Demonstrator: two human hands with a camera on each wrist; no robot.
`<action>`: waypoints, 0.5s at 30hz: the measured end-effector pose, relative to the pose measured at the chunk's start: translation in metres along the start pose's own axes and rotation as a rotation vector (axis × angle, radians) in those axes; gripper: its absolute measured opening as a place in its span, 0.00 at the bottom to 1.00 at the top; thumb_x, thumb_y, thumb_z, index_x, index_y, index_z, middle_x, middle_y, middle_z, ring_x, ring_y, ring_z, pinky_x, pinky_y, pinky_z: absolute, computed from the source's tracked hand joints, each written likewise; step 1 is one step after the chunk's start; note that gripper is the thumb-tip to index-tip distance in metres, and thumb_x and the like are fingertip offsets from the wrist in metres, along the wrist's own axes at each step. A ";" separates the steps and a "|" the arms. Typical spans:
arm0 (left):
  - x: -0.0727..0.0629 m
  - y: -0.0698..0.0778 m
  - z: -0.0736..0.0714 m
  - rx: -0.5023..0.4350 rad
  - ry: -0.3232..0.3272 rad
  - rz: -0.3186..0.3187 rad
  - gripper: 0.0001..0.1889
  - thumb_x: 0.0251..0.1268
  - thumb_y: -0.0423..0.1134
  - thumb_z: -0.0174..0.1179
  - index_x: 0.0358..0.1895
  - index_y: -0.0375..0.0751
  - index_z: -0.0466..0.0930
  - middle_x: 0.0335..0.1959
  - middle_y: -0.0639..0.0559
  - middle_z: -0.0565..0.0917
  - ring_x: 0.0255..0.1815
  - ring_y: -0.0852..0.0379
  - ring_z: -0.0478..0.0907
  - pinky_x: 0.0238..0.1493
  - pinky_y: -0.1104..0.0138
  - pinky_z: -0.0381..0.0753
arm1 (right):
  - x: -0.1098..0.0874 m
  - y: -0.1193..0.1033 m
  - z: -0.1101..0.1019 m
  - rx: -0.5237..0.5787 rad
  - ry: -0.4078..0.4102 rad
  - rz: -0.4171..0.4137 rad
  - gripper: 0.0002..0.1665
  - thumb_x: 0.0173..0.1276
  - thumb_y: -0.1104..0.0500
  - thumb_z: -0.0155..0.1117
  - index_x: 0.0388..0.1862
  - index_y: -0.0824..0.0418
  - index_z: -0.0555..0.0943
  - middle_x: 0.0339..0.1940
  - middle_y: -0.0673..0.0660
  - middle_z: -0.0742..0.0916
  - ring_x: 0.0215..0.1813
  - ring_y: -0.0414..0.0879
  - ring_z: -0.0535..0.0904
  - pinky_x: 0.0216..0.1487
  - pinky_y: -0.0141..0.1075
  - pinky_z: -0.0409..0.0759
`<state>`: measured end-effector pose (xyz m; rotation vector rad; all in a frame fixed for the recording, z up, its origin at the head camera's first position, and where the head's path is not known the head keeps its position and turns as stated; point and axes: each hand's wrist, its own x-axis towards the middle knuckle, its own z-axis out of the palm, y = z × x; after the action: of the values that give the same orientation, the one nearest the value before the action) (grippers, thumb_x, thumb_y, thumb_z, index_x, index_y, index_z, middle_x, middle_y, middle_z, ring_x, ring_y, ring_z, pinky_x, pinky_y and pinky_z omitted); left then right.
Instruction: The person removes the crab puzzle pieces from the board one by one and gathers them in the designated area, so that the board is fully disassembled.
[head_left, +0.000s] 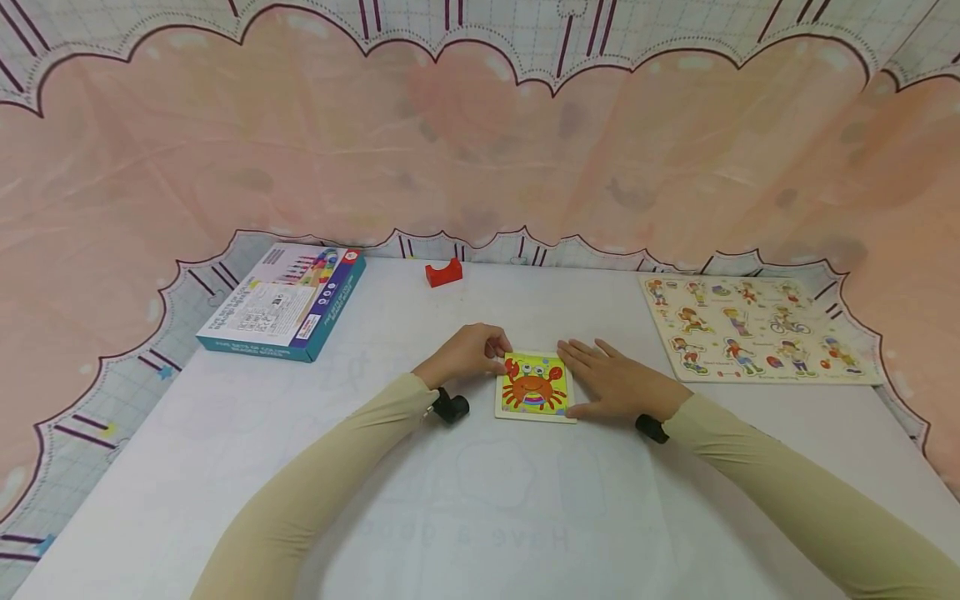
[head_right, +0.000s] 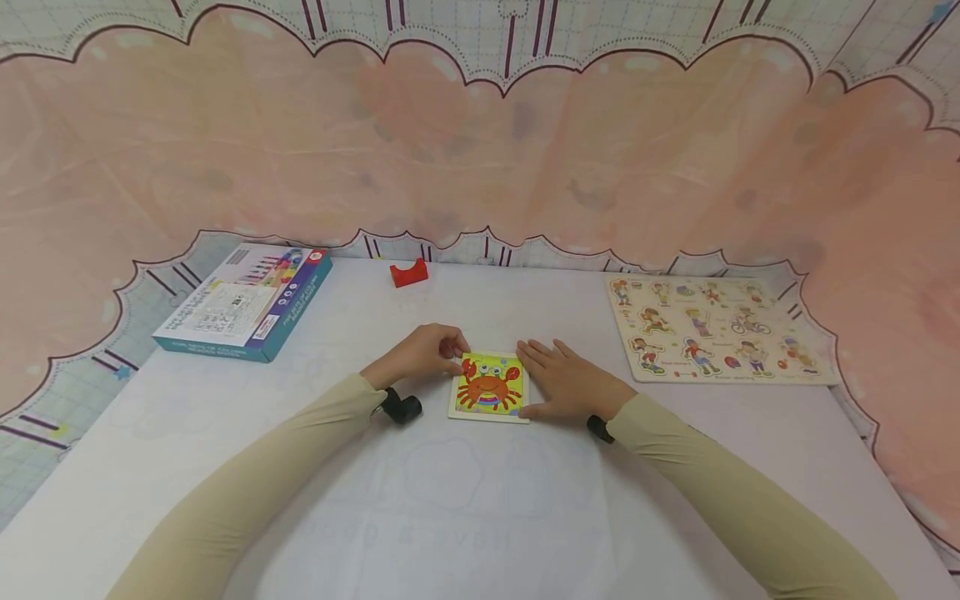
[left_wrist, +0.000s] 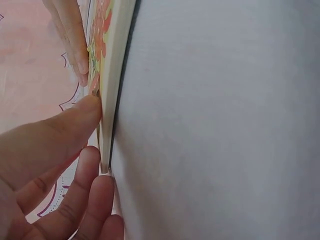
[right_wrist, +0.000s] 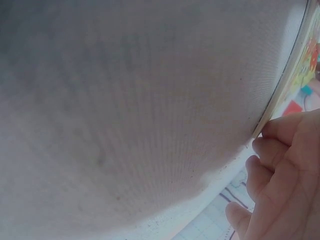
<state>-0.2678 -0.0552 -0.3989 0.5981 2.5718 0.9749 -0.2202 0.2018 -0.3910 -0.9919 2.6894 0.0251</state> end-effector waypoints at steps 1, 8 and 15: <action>0.000 0.000 0.000 0.000 0.001 -0.001 0.12 0.52 0.36 0.69 0.41 0.42 0.81 0.37 0.50 0.80 0.38 0.56 0.72 0.42 0.70 0.73 | 0.000 0.000 0.000 0.000 -0.001 0.001 0.58 0.61 0.27 0.50 0.75 0.63 0.48 0.78 0.59 0.53 0.78 0.54 0.47 0.75 0.55 0.44; 0.000 0.000 0.000 0.002 0.001 -0.007 0.12 0.53 0.37 0.69 0.42 0.42 0.81 0.37 0.51 0.81 0.39 0.55 0.72 0.43 0.70 0.74 | -0.001 -0.002 -0.002 0.016 -0.010 0.011 0.57 0.61 0.28 0.51 0.75 0.63 0.48 0.78 0.59 0.53 0.78 0.54 0.46 0.75 0.54 0.44; -0.001 -0.001 -0.001 -0.006 0.004 0.005 0.13 0.53 0.36 0.69 0.43 0.41 0.81 0.37 0.50 0.81 0.38 0.56 0.72 0.43 0.70 0.74 | -0.001 -0.002 0.000 0.014 -0.015 0.018 0.58 0.61 0.27 0.50 0.76 0.62 0.47 0.78 0.59 0.52 0.78 0.54 0.46 0.75 0.54 0.43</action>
<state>-0.2672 -0.0564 -0.3986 0.6017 2.5710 0.9868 -0.2185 0.2013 -0.3904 -0.9590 2.6812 0.0173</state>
